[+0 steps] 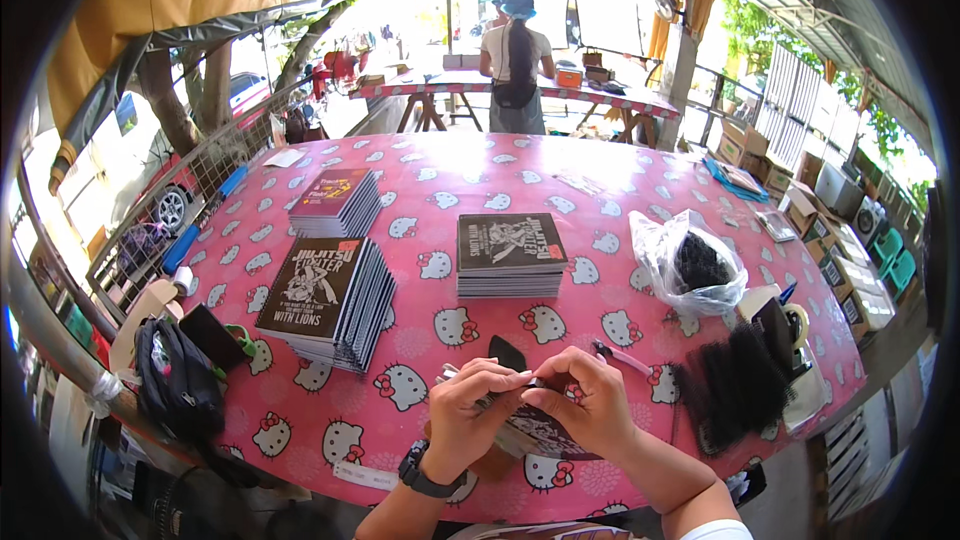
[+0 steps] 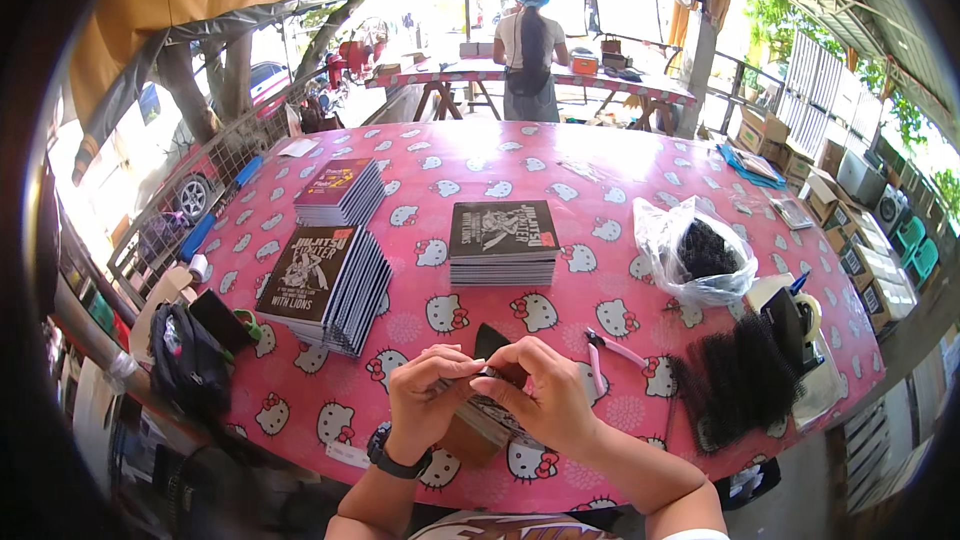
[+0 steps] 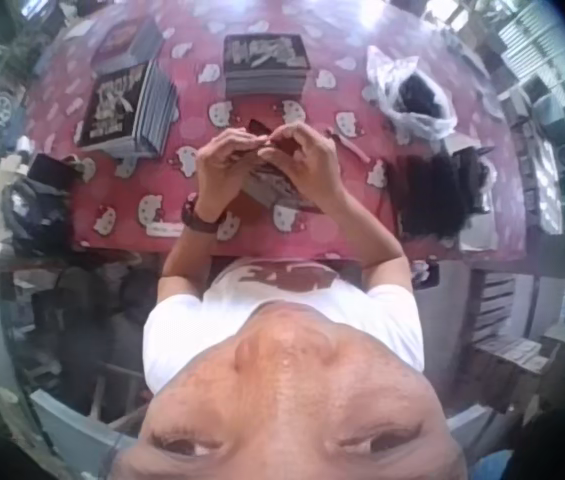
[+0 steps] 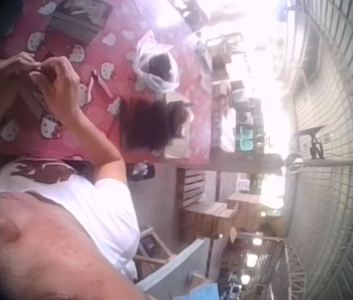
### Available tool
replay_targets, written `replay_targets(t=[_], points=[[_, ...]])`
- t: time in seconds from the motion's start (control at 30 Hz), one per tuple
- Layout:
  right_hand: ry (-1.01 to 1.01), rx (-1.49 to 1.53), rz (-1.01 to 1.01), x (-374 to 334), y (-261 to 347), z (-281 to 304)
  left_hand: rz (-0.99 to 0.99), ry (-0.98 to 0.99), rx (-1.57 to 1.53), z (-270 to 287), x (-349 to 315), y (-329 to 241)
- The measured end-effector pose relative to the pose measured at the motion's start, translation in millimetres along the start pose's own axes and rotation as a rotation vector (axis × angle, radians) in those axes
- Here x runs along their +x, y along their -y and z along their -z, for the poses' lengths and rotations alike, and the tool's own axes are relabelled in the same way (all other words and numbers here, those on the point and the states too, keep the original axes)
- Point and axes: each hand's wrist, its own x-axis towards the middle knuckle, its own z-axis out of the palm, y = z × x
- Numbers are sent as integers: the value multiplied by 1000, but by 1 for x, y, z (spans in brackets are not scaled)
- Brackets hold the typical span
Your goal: The person binds booklets by inserting a spiral coil through pre-punched holes, turning the coil through the length of the booklet, and then trimming and crimping the ends of the coil with pliers.
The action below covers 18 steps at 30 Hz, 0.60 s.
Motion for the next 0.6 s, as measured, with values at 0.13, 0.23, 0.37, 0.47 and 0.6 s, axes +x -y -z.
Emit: replay_targets(t=[0.13, 0.23, 0.37, 0.47, 0.6], points=[[66, -13, 18, -3, 0, 7, 38, -5, -31, -7, -3, -8], [-10, -23, 109, -6, -6, 2, 85, 12, -4, -8, -5, -9], [-25, -77, 131, -7, 0, 2, 298, -21, -117, -16, -4, -16], [25, -123, 118, -9, -1, 5, 193, 87, 119, -12, -4, -15], [69, 2, 79, 3, -11, 20, 244, 6, 195, 15, 9, -9]])
